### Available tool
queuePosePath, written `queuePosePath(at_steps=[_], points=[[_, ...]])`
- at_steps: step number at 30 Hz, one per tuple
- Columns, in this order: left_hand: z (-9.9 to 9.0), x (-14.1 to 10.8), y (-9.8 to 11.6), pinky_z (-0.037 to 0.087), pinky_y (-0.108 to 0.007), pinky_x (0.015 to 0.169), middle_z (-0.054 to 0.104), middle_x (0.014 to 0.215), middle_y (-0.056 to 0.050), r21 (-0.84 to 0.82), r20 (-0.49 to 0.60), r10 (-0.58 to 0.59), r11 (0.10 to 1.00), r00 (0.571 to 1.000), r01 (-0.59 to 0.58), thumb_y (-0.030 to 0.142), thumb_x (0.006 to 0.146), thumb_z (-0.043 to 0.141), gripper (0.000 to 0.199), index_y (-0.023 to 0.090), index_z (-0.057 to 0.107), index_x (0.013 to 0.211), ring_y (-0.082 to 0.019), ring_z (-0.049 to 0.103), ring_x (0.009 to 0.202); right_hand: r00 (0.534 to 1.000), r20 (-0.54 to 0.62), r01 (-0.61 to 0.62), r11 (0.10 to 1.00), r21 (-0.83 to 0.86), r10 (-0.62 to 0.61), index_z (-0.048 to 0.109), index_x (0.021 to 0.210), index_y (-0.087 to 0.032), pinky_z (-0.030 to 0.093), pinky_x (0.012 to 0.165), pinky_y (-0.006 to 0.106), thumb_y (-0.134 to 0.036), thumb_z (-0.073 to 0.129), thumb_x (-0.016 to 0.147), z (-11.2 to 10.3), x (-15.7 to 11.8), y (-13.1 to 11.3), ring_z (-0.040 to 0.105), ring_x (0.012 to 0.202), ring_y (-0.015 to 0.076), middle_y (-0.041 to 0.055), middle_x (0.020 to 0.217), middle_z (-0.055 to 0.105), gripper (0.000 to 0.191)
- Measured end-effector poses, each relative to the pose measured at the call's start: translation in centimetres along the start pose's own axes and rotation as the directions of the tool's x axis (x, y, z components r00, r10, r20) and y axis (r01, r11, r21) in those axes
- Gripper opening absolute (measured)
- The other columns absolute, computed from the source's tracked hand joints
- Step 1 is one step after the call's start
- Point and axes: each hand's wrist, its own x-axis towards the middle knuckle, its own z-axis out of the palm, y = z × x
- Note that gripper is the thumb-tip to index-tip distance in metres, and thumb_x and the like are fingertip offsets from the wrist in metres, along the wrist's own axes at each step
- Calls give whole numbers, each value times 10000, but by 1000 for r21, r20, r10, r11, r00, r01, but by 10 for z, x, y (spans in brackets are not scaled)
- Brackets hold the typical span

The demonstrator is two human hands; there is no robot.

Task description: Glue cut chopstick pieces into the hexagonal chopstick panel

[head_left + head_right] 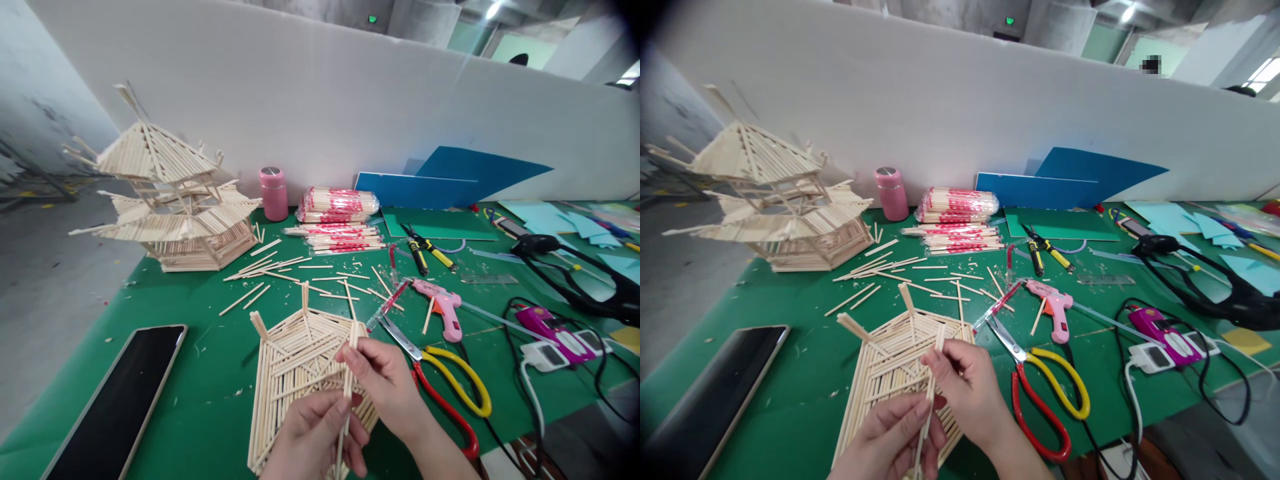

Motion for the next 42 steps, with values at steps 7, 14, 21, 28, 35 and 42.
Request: queuePosePath(at_steps=[7, 14, 21, 28, 35, 42], points=[[1, 0, -1, 364, -185, 408, 631, 578, -23, -6, -19, 1, 1000, 1000, -1, 357, 684, 646, 240, 124, 631, 627, -87, 548, 396, 1000, 3, 2, 1000, 3, -2, 624, 723, -139, 320, 485, 207, -399, 473, 813, -1, 0, 0, 375, 531, 95, -26, 569, 443, 314], [1, 1, -3, 368, -180, 409, 622, 549, -12, 8, -8, 6, 1000, 1000, -6, 357, 691, 640, 223, 135, 626, 703, -94, 555, 399, 1000, -6, 7, 1000, 19, -7, 618, 695, -144, 331, 488, 203, -399, 476, 809, -2, 0, 2, 401, 534, 99, -29, 552, 457, 313], [3, 0, -4, 344, -174, 390, 622, 551, -9, 4, -22, 0, 1000, 1000, 0, 364, 688, 643, 233, 134, 626, 723, -87, 544, 380, 1000, -14, 4, 1000, 16, -3, 620, 699, -139, 331, 478, 201, -403, 475, 808, -4, -3, 1, 401, 530, 98, -26, 554, 462, 321], [4, -1, -3, 326, -176, 387, 621, 540, -11, 15, -34, -3, 1000, 999, 4, 377, 675, 651, 249, 134, 621, 717, -91, 544, 377, 1000, -27, 10, 1000, 20, -10, 626, 694, -140, 341, 494, 207, -408, 473, 808, -5, -4, 2, 405, 535, 100, -24, 557, 467, 330], [4, -1, -4, 323, -164, 389, 624, 549, -9, -11, -9, -7, 1000, 1000, 7, 366, 691, 642, 235, 133, 619, 696, -84, 550, 380, 1000, -21, 5, 999, 31, -4, 639, 707, -139, 335, 492, 208, -410, 477, 803, -4, -4, 1, 403, 529, 100, -27, 548, 463, 330], [5, -3, -2, 317, -153, 388, 615, 524, -5, 3, 12, -7, 1000, 1000, 7, 357, 711, 626, 236, 130, 607, 650, -78, 553, 384, 1000, -24, 5, 999, 43, -4, 649, 720, -141, 344, 511, 212, -397, 477, 809, -3, -5, 1, 416, 544, 103, -25, 562, 470, 321]])
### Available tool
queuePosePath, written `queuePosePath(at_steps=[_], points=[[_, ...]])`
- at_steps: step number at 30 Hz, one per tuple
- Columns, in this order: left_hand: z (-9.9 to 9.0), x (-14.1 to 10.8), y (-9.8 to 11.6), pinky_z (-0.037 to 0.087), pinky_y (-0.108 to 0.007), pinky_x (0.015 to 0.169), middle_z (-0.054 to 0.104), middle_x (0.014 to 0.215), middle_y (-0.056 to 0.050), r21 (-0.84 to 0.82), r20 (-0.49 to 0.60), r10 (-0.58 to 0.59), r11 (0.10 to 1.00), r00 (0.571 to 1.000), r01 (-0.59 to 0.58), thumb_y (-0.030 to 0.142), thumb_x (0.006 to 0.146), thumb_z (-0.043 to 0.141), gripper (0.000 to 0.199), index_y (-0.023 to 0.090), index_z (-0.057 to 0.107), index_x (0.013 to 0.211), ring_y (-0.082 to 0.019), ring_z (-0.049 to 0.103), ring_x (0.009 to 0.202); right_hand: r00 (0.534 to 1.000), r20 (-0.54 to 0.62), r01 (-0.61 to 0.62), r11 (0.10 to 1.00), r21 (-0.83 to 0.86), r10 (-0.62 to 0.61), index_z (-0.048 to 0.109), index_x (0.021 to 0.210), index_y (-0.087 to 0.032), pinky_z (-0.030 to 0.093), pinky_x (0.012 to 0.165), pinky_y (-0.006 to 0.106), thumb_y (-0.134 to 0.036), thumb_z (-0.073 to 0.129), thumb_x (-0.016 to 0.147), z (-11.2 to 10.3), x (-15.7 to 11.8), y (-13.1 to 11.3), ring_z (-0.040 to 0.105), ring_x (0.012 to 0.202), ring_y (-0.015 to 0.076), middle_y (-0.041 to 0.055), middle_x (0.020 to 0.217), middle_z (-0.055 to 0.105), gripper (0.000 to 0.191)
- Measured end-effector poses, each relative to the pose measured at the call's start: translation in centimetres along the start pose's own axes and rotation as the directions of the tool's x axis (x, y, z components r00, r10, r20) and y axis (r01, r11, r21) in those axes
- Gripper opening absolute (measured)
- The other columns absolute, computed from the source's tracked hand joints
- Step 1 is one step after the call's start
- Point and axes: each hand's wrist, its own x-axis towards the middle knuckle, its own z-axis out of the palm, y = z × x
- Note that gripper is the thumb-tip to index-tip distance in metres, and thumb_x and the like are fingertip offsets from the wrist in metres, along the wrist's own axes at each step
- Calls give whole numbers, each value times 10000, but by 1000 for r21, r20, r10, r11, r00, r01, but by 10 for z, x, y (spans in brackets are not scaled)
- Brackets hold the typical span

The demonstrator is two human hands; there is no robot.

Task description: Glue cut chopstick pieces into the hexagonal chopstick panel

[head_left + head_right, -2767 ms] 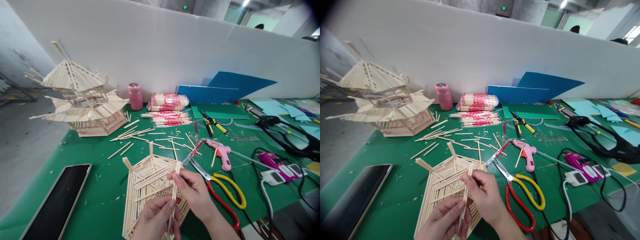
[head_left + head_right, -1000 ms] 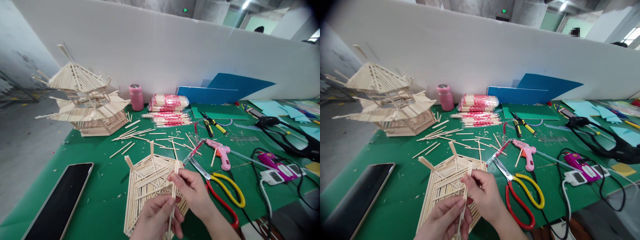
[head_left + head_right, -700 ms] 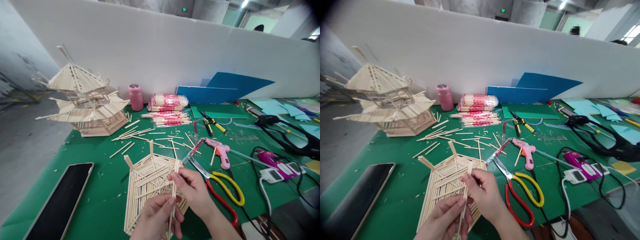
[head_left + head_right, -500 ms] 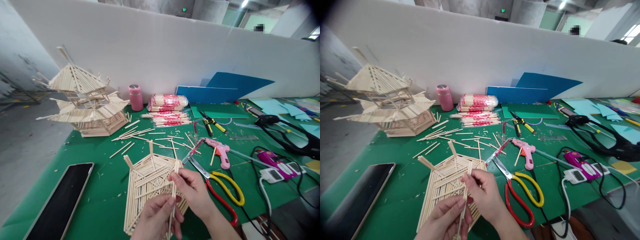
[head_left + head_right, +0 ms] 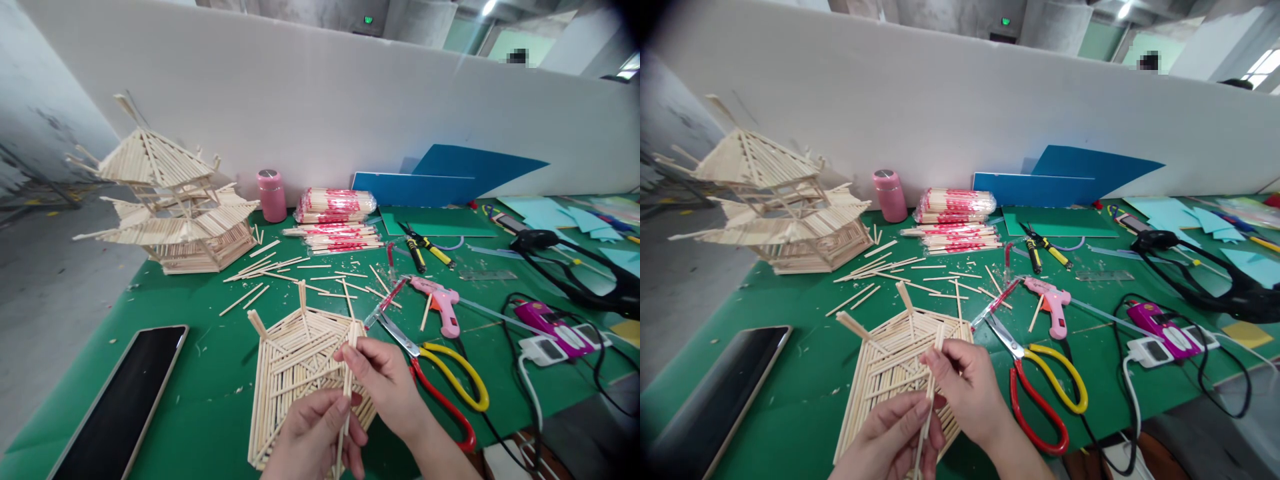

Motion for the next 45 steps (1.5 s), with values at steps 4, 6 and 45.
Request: queuePosePath(at_steps=[4, 6, 45], points=[[0, 0, 0, 337, -159, 399, 624, 543, -10, -2, -3, 10, 1000, 1000, -10, 356, 709, 627, 238, 128, 607, 644, -79, 552, 390, 1000, 8, 2, 1000, 14, -2, 651, 741, -138, 335, 508, 212, -379, 480, 814, -1, 1, -1, 403, 543, 99, -29, 559, 455, 304], [0, 0, 0, 337, -160, 398, 619, 536, -9, 1, -4, 7, 1000, 1000, -7, 361, 706, 629, 243, 127, 605, 640, -79, 549, 386, 1000, 11, 4, 1000, 18, -4, 650, 748, -134, 324, 497, 210, -375, 480, 817, -1, 2, -1, 391, 538, 95, -31, 554, 445, 303], [-9, 16, 86, 261, -128, 414, 441, 420, 47, 205, -333, 494, 869, 803, -449, 204, 612, 702, 110, 100, 670, 634, -29, 343, 436, 875, 474, 3, 978, -208, 98, 637, 709, -127, 269, 470, 207, -303, 445, 833, 2, 11, -13, 345, 518, 82, -45, 541, 398, 288]])
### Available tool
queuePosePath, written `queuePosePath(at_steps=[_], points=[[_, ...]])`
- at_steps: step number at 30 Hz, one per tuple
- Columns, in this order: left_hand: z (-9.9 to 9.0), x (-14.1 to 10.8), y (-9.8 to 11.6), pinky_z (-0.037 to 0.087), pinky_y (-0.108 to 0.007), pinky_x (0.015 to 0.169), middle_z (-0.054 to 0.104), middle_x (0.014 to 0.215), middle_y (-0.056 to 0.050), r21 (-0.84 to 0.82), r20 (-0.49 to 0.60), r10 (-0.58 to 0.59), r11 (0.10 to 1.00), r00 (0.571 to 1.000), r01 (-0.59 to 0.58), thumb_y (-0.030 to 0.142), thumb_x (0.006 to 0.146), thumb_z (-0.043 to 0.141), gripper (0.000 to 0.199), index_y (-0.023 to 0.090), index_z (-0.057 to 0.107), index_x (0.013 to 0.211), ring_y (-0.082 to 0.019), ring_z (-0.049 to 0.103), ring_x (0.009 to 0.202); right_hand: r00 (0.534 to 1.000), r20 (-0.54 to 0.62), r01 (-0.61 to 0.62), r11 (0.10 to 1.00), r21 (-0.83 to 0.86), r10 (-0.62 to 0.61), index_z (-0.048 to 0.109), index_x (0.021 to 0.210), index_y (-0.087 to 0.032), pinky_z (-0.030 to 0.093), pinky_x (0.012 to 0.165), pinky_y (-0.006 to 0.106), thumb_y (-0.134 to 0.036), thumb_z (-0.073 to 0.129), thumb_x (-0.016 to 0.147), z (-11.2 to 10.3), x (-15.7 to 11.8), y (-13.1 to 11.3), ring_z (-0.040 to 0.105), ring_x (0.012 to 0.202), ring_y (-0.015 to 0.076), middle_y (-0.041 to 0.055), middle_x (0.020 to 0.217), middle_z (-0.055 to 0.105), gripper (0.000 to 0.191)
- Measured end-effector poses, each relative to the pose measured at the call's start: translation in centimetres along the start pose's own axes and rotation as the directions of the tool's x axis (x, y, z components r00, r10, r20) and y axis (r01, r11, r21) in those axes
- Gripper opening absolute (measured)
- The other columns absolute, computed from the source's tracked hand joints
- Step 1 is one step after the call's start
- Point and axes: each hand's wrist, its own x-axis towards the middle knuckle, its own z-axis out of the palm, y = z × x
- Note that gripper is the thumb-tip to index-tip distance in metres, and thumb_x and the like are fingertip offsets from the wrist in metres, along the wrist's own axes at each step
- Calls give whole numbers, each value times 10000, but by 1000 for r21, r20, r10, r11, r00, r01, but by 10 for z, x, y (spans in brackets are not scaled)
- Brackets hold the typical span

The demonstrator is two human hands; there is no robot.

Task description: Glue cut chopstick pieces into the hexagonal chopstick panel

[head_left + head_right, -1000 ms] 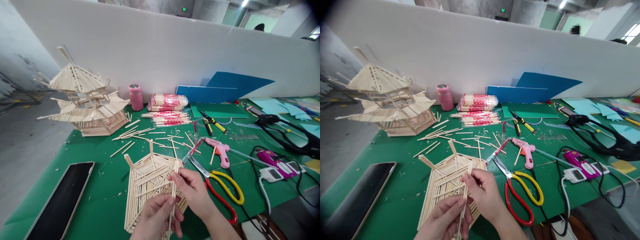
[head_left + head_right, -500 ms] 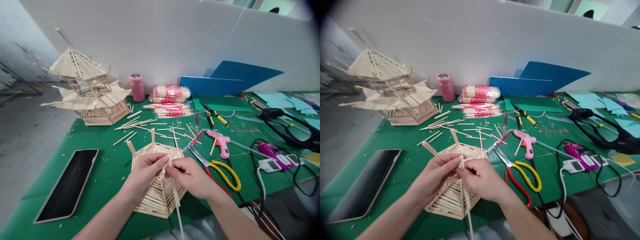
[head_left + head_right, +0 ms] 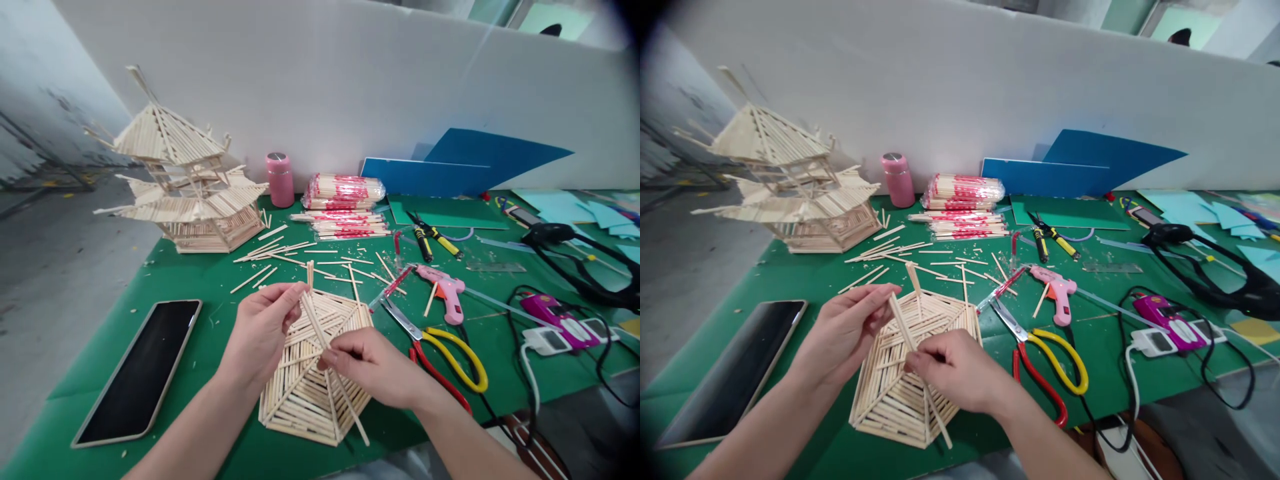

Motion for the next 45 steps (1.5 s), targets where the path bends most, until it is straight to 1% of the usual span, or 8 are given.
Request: queuePosePath(at_steps=[9, 11, 14, 19, 30, 35, 39, 45], points=[[-16, -20, -11, 319, -201, 466, 477, 552, 28, 341, -31, 74, 938, 997, -59, 301, 712, 606, 259, 166, 631, 931, -86, 398, 484, 999, -22, -30, 998, -49, 29, 637, 686, -125, 339, 536, 194, -252, 439, 831, -3, -18, 17, 436, 563, 91, -23, 576, 510, 276], [-24, -33, -16, 372, -253, 565, 545, 658, 0, 652, 30, 402, 686, 915, -322, 245, 728, 581, 316, 215, 582, 1043, -133, 472, 574, 999, -14, -51, 992, -119, 50, 628, 667, -134, 330, 515, 194, -249, 440, 826, -3, -23, 21, 410, 530, 87, -35, 552, 477, 272], [-27, -51, -23, 348, -343, 771, 638, 856, -59, 689, 598, 456, 126, 659, -714, 164, 739, 505, 269, 248, 633, 960, -221, 531, 805, 999, 38, -26, 969, -247, 36, 597, 611, -145, 293, 458, 186, -236, 445, 812, 1, -29, 24, 367, 482, 78, -49, 513, 436, 267], [-13, -58, -29, 203, -507, 918, 641, 933, -190, 470, 832, -231, -188, 504, -863, 99, 684, 491, 271, 82, 633, 913, -320, 543, 889, 993, 114, 83, 822, -564, -22, 599, 589, -152, 260, 432, 205, -227, 471, 774, 8, -34, 14, 459, 477, 97, 10, 548, 599, 236], [-19, -37, -38, 363, -263, 553, 593, 677, -51, 704, 710, -222, 247, 668, -666, 94, 670, 480, 144, 179, 594, 694, -182, 513, 598, 988, 115, 150, 445, -883, -105, 631, 741, -169, 333, 496, 281, -200, 501, 765, 2, -27, -3, 583, 612, 193, 49, 669, 645, 135], [-8, -27, -18, 318, -237, 535, 478, 549, -1, 670, 409, -152, 719, 900, -183, 278, 822, 422, 280, 156, 552, 606, -122, 417, 539, 829, -336, 94, 703, -705, -448, 558, 1036, -197, 418, 674, 315, -236, 466, 825, -20, -39, -16, 549, 789, 188, 68, 879, 607, 233], [3, -34, -17, 263, -220, 483, 480, 539, 9, 317, 334, -332, 921, 882, 226, 303, 765, 533, 236, 126, 583, 616, -73, 338, 462, 843, -495, 95, 964, -248, -211, 597, 870, -207, 431, 601, 247, -251, 470, 832, -15, -33, -5, 550, 677, 141, 25, 780, 603, 140], [11, -48, -39, 222, -214, 469, 460, 476, 21, 156, 334, -373, 927, 866, 340, 296, 735, 573, 244, 119, 581, 567, -62, 344, 431, 917, -398, 109, 946, 305, 23, 533, 717, -168, 404, 482, 225, -342, 503, 806, 8, -10, 13, 516, 461, 105, -42, 517, 505, 198]])
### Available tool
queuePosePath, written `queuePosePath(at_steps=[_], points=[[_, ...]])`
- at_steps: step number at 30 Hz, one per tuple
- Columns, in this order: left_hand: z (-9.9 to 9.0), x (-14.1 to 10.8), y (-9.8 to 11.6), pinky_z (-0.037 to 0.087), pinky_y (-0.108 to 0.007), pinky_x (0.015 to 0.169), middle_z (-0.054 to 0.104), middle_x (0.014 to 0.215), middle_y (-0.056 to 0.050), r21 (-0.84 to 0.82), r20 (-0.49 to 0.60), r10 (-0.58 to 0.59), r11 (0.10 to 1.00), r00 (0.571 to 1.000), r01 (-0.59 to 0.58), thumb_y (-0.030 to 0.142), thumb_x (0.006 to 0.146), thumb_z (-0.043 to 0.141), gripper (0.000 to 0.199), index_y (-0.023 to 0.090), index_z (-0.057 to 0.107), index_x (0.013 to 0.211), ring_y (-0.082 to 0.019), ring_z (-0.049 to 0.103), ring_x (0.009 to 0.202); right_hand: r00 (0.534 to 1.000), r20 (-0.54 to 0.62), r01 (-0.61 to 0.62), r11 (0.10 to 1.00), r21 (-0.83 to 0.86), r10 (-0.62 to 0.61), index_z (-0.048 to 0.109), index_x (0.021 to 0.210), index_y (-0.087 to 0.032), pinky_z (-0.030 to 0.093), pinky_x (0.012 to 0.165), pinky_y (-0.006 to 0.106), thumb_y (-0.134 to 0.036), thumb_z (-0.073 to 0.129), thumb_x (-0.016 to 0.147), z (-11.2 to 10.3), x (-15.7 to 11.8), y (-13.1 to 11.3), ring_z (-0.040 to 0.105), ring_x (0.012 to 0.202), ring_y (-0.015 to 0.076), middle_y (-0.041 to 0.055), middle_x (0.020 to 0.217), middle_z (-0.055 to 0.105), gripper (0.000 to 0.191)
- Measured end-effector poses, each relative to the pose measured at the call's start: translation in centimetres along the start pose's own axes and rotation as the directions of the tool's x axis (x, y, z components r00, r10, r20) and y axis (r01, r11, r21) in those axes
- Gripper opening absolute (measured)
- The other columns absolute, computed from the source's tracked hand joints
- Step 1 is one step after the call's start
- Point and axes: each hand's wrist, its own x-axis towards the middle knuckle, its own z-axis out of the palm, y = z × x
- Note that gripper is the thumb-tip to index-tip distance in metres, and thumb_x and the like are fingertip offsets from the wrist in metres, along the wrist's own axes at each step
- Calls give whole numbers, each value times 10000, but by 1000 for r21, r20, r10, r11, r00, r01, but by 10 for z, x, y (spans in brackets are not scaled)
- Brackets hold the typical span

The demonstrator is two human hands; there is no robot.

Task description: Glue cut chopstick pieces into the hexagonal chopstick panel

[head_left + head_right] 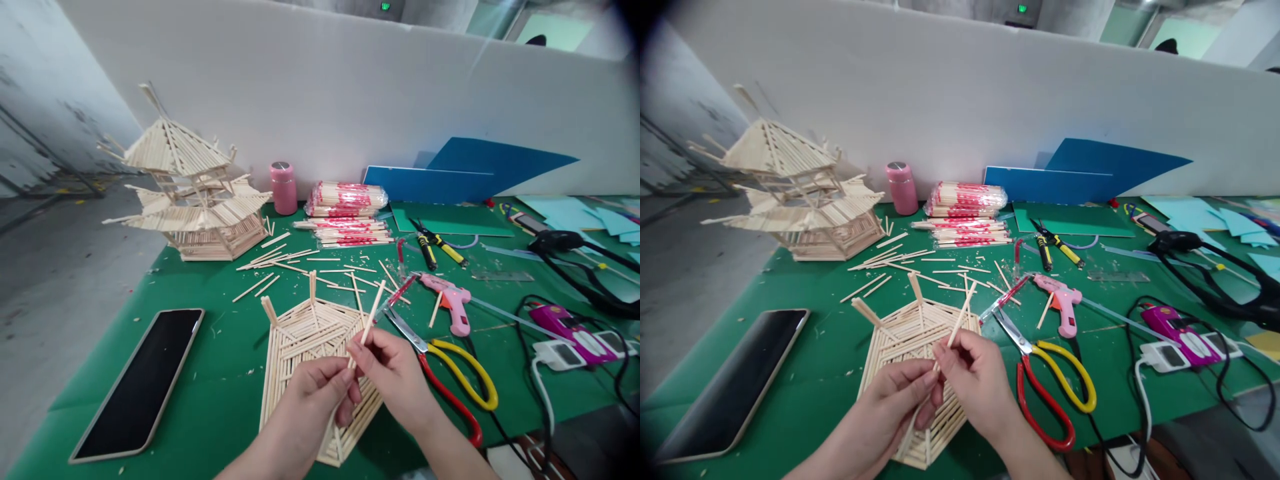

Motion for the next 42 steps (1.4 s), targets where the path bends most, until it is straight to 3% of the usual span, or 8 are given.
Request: queuePosePath(at_steps=[14, 19, 22, 26, 32, 38, 40, 42], points=[[0, 0, -13, 189, -227, 454, 448, 447, 25, 28, -59, -6, 1000, 998, 8, 384, 674, 622, 304, 124, 570, 526, -66, 319, 415, 1000, 7, 17, 993, -120, -16, 503, 662, -169, 398, 493, 222, -374, 481, 815, 4, -6, 4, 490, 485, 107, -38, 514, 494, 257], [-4, 1, -12, 229, -216, 457, 497, 530, 12, -78, -72, -12, 997, 997, 6, 298, 697, 624, 209, 115, 606, 597, -52, 340, 423, 990, -127, 23, 948, -317, -67, 532, 1000, -182, 430, 531, 235, -373, 456, 824, -30, -18, 6, 530, 598, 137, -1, 683, 552, 271], [-9, 1, -7, 242, -207, 453, 512, 560, 10, -150, -113, -18, 989, 993, 1, 258, 690, 636, 152, 113, 624, 646, -45, 365, 426, 927, -338, -110, 743, -660, -163, 548, 978, -193, 451, 640, 291, -337, 458, 813, -75, -34, 23, 571, 703, 177, 42, 810, 595, 237], [-13, 3, -1, 263, -198, 460, 517, 564, 12, -180, -127, -41, 983, 991, 17, 225, 684, 650, 120, 105, 634, 686, -41, 384, 438, 919, -325, -212, 416, -884, -222, 539, 1009, -187, 471, 708, 333, -261, 415, 802, -122, -57, 50, 590, 837, 218, 96, 987, 580, 253], [-10, 6, -1, 272, -203, 456, 522, 568, 6, -166, -131, -25, 986, 991, 3, 237, 697, 641, 131, 106, 636, 702, -49, 393, 446, 955, -251, -227, 157, -961, -155, 551, 991, -153, 492, 615, 328, -186, 382, 782, -129, -57, 68, 617, 750, 226, 108, 906, 600, 270], [-14, 6, -5, 256, -191, 442, 510, 562, 14, -127, -122, -24, 992, 992, 8, 238, 713, 619, 139, 99, 625, 705, -40, 378, 432, 961, -243, -226, 131, -965, -131, 573, 945, -141, 499, 594, 376, -206, 354, 780, -143, -67, 47, 634, 729, 261, 140, 917, 618, 282], [-16, 7, -7, 245, -189, 435, 509, 560, 16, -111, -123, -32, 994, 992, 18, 242, 712, 616, 144, 99, 619, 695, -37, 369, 424, 958, -262, -240, 179, -954, -113, 570, 981, -146, 504, 647, 393, -235, 355, 781, -154, -77, 33, 632, 800, 275, 148, 990, 611, 306], [-16, 9, -8, 237, -189, 433, 512, 560, 17, -96, -116, -35, 995, 993, 24, 242, 715, 610, 145, 99, 615, 693, -35, 364, 419, 946, -311, -271, 306, -913, -92, 568, 993, -146, 503, 703, 402, -302, 397, 772, -163, -87, 19, 622, 850, 288, 148, 1042, 609, 320]])
